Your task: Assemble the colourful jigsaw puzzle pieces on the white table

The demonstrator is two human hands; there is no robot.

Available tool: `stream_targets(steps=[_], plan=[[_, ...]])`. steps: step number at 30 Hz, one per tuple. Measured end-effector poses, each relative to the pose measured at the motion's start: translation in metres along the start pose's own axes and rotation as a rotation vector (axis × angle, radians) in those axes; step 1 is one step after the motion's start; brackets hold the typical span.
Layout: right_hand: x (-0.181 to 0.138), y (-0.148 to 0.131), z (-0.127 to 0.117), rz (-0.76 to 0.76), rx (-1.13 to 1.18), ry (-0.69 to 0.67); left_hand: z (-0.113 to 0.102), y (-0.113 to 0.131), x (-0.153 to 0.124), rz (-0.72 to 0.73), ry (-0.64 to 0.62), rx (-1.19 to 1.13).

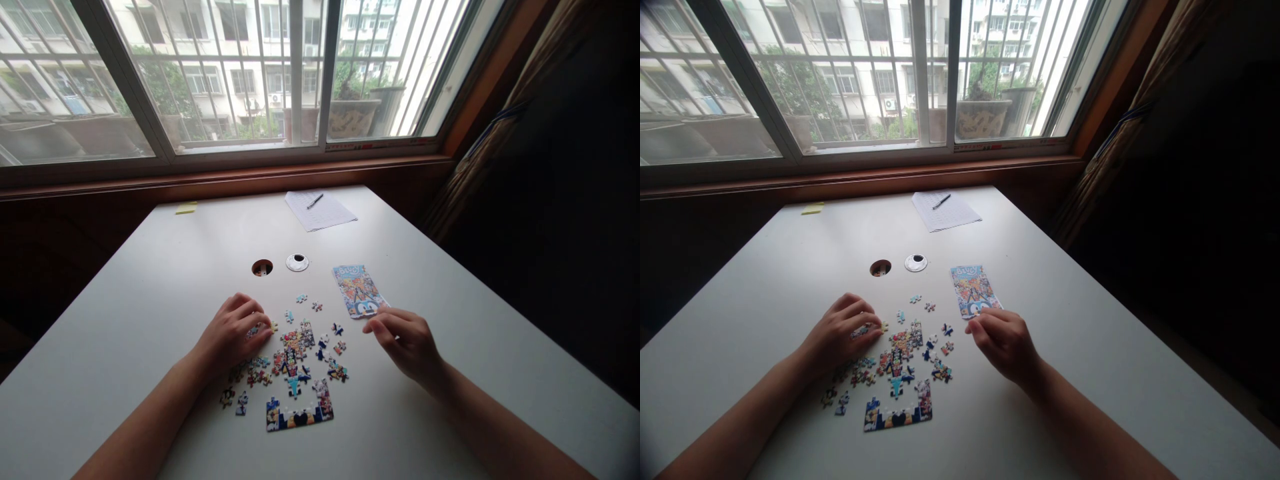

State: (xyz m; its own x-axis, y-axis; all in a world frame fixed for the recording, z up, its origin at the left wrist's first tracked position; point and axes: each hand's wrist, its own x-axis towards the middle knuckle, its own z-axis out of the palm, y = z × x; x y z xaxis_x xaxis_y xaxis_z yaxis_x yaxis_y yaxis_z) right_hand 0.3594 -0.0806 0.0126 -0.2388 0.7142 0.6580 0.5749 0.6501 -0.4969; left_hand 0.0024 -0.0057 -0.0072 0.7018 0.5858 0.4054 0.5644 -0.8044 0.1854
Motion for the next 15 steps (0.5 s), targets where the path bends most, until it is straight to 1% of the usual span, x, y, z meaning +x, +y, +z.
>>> stream_targets(steps=[15], plan=[[0.0029,-0.0034,-0.0009,-0.010,-0.008,0.015,-0.0047,0.0036,-0.0006,0.064,-0.011,-0.067]])
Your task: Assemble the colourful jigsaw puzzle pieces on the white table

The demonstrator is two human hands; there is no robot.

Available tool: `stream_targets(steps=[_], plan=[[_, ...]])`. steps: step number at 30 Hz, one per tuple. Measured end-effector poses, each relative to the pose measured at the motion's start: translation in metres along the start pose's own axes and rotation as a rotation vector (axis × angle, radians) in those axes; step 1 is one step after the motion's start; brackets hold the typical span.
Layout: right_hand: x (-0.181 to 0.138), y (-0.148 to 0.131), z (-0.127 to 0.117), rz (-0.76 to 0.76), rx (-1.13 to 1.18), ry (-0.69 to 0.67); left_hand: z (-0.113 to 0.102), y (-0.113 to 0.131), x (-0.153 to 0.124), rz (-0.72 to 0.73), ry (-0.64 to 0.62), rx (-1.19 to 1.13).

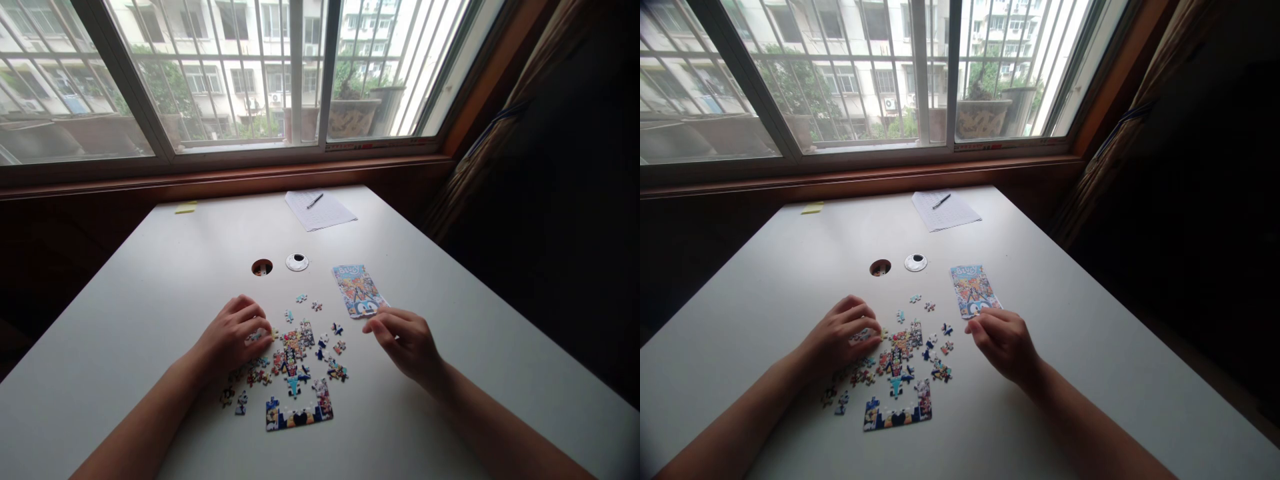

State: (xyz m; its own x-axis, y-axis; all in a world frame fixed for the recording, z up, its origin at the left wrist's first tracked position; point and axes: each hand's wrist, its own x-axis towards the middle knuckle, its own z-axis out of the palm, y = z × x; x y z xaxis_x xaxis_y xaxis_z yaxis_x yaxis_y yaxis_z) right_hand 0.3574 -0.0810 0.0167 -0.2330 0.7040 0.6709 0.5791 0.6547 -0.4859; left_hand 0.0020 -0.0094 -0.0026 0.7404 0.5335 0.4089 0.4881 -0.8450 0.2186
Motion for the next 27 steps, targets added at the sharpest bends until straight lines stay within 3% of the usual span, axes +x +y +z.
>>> stream_targets(steps=[27], plan=[[-0.0028,0.0037,0.0009,0.003,0.002,-0.029,-0.0034,0.0037,0.0010,0.015,-0.047,-0.034]])
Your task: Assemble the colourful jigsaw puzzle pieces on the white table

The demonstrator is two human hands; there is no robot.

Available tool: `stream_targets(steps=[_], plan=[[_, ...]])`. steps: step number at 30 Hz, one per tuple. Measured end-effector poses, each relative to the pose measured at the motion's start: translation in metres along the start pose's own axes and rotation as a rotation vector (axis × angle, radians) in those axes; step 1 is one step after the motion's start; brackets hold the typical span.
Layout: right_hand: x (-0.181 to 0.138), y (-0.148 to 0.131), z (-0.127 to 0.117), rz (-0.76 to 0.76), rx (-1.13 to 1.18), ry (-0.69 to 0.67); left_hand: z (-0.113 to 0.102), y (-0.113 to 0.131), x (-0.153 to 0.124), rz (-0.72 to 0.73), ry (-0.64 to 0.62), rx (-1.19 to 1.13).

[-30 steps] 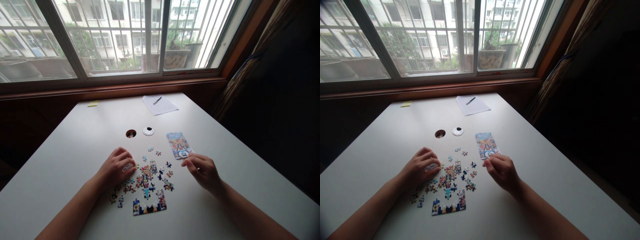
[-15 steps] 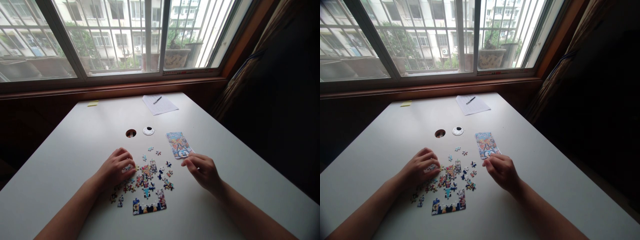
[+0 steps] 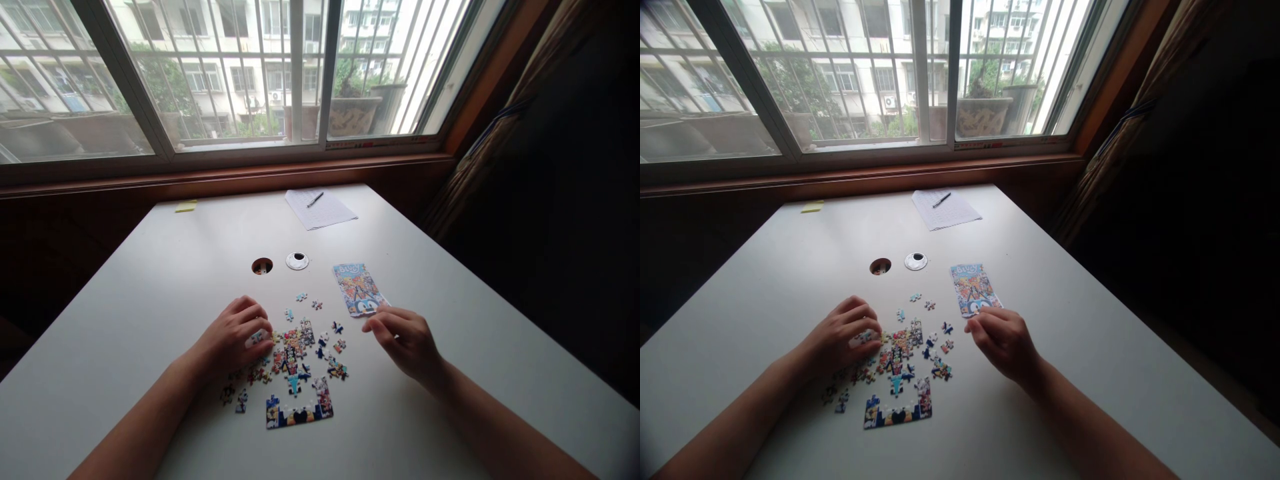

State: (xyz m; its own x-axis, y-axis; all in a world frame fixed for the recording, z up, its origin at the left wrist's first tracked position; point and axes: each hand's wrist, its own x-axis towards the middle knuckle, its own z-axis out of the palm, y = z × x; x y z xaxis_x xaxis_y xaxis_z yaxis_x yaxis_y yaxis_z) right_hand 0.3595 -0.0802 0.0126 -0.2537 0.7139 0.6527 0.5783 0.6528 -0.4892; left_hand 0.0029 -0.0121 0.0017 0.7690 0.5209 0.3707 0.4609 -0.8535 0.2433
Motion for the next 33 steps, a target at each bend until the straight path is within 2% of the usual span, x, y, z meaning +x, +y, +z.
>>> stream_targets(steps=[22,33], plan=[[0.003,-0.002,0.001,-0.020,-0.001,0.000,0.003,0.004,0.004,-0.021,0.002,-0.046],[0.003,-0.004,0.000,-0.021,0.011,-0.006,0.008,-0.008,-0.002,-0.064,-0.058,-0.120]])
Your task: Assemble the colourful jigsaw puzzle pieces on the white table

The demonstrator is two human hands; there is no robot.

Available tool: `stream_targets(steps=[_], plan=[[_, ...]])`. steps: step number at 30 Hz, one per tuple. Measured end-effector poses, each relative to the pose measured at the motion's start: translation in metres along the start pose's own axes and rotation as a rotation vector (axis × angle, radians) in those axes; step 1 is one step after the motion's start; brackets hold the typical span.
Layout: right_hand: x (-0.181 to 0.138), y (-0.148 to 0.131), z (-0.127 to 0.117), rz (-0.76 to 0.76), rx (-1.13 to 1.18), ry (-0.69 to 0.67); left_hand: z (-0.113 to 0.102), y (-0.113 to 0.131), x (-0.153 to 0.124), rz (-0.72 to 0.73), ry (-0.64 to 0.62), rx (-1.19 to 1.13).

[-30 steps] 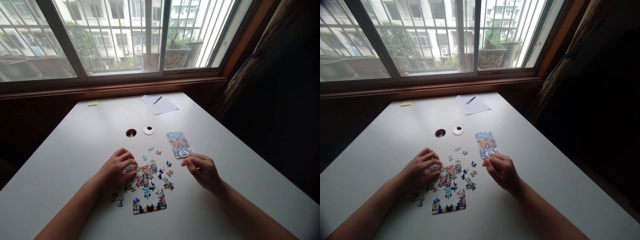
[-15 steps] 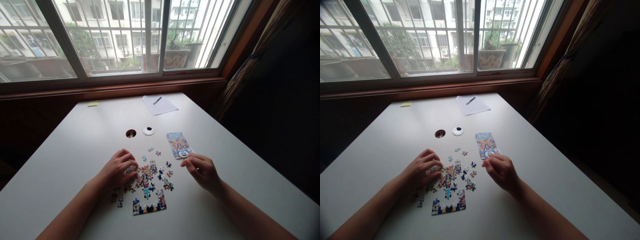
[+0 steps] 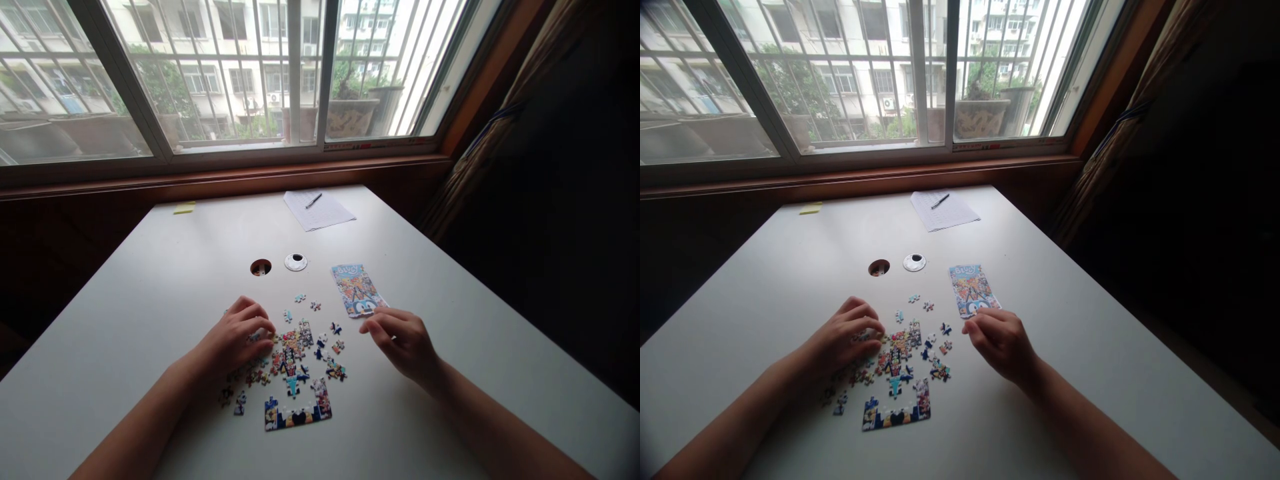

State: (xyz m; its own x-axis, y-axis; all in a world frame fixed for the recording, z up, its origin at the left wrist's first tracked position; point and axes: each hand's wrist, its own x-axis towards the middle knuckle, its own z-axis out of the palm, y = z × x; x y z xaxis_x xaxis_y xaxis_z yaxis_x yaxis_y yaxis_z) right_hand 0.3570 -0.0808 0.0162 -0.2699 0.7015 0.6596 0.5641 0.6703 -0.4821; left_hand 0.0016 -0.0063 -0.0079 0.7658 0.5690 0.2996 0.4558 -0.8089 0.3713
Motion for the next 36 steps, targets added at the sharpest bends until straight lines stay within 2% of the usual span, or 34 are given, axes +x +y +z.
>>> stream_targets(steps=[36], plan=[[-0.0029,0.0035,0.0004,0.016,0.004,-0.014,-0.0013,-0.0033,-0.0024,-0.010,0.011,0.052]])
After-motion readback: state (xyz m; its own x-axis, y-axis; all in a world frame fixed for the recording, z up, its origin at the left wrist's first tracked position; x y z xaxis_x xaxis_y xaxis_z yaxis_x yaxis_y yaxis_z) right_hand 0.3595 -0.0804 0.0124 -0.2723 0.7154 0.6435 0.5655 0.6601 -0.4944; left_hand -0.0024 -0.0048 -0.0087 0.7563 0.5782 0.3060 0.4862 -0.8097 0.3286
